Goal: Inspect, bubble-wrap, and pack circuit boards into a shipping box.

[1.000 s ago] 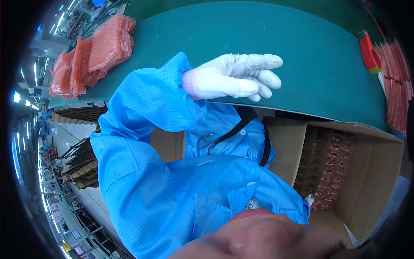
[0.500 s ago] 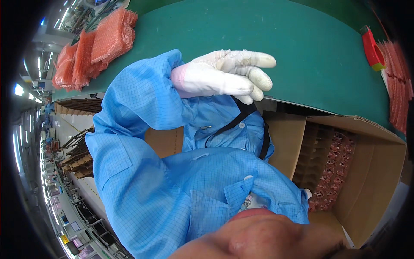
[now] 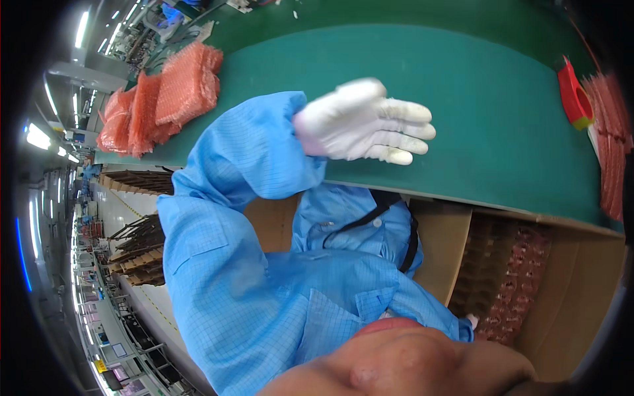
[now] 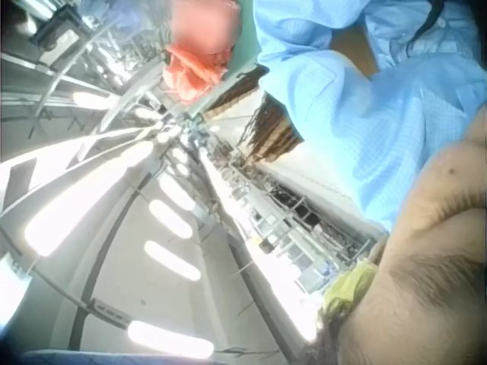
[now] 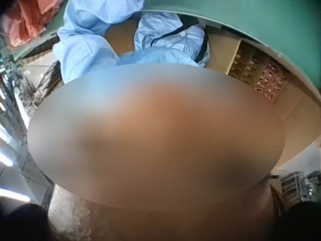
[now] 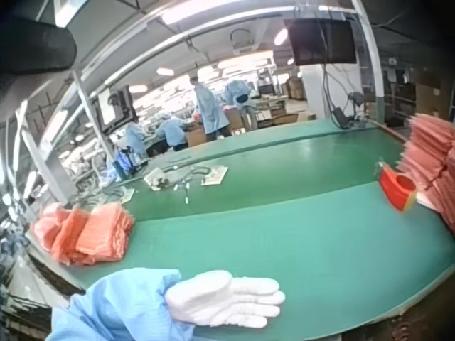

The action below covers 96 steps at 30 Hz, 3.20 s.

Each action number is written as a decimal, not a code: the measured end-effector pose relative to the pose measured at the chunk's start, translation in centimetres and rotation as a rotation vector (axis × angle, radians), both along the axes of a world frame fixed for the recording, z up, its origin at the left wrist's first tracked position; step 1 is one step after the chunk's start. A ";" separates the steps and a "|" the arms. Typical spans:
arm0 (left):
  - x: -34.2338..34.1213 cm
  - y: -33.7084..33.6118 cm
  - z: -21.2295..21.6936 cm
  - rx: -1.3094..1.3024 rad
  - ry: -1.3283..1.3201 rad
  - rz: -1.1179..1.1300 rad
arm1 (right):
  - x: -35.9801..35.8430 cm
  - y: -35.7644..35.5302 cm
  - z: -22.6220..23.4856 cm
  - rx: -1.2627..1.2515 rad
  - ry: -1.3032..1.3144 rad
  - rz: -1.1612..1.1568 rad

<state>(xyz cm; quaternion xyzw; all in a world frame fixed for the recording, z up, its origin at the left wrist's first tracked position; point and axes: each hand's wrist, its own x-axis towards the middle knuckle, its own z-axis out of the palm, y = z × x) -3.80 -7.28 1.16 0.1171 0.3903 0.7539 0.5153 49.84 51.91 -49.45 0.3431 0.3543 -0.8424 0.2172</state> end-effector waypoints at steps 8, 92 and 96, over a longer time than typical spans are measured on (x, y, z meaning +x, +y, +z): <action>-16.1 -6.4 -1.9 -0.649 0.685 0.393 | -3.7 0.3 -0.1 0.622 -0.357 0.132; -3.1 -9.2 -7.2 0.142 0.645 0.879 | -64.0 -48.2 50.3 1.714 1.219 0.472; -4.3 -13.0 -6.5 0.447 -0.107 0.540 | -60.2 -50.3 51.0 1.913 1.658 0.486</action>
